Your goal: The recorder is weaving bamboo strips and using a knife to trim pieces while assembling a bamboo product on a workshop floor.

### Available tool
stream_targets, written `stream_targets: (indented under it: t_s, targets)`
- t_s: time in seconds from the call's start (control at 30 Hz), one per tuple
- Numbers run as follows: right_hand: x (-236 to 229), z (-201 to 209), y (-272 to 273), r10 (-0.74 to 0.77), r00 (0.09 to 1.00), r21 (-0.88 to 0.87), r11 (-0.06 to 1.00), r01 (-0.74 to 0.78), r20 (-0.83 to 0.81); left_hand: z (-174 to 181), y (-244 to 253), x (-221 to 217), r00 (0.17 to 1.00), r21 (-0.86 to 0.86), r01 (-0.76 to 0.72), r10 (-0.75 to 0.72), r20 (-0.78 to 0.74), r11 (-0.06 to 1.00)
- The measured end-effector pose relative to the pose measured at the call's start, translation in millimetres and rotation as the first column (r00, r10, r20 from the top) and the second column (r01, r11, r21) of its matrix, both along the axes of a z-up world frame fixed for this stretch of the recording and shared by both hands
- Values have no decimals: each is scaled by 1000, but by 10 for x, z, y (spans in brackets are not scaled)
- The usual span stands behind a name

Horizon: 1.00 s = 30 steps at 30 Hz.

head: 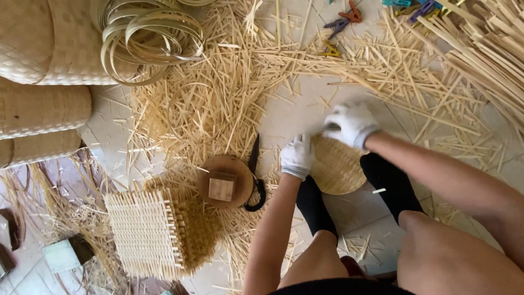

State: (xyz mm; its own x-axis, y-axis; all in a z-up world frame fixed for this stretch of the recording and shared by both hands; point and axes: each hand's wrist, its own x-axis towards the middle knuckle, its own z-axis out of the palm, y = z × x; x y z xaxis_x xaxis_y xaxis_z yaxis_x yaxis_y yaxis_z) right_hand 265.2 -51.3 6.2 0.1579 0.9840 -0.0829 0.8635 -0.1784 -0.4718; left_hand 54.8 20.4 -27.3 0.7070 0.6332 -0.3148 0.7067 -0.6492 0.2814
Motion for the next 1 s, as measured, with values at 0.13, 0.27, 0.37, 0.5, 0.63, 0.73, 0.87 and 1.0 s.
stream_targets:
  t_s: [0.13, 0.27, 0.37, 0.5, 0.63, 0.73, 0.87, 1.0]
  targets:
    - [355, 83, 425, -210, 971, -125, 972, 196, -110, 32, 8, -12, 999, -17, -1, 2, 51, 1000]
    - [836, -396, 1013, -224, 973, -11, 974, 225, 58, 29, 7, 3, 999, -28, 0, 1, 35, 1000]
    - [1033, -569, 1194, -44, 944, -71, 995, 71, 327, 2, 13, -18, 999, -15, 4, -4, 35, 1000]
    - [1068, 248, 866, -126, 959, -172, 970, 173, 254, 18, -10, -44, 997, -23, -23, 25, 74, 999]
    - [908, 430, 494, -443, 870, -86, 896, 435, -215, 42, 8, -47, 996, -28, -7, 10, 86, 1000]
    - [496, 455, 213, -382, 848, -151, 924, 351, -366, 64, 32, -5, 996, -36, 2, 2, 87, 999]
    - [-42, -326, -76, -245, 755, -131, 969, 209, -609, 57, 23, -17, 1000, -47, 9, -8, 7, 999]
    - [-281, -239, -74, -157, 874, -80, 988, 136, -460, 76, 40, 5, 999, -34, 22, -21, 31, 999]
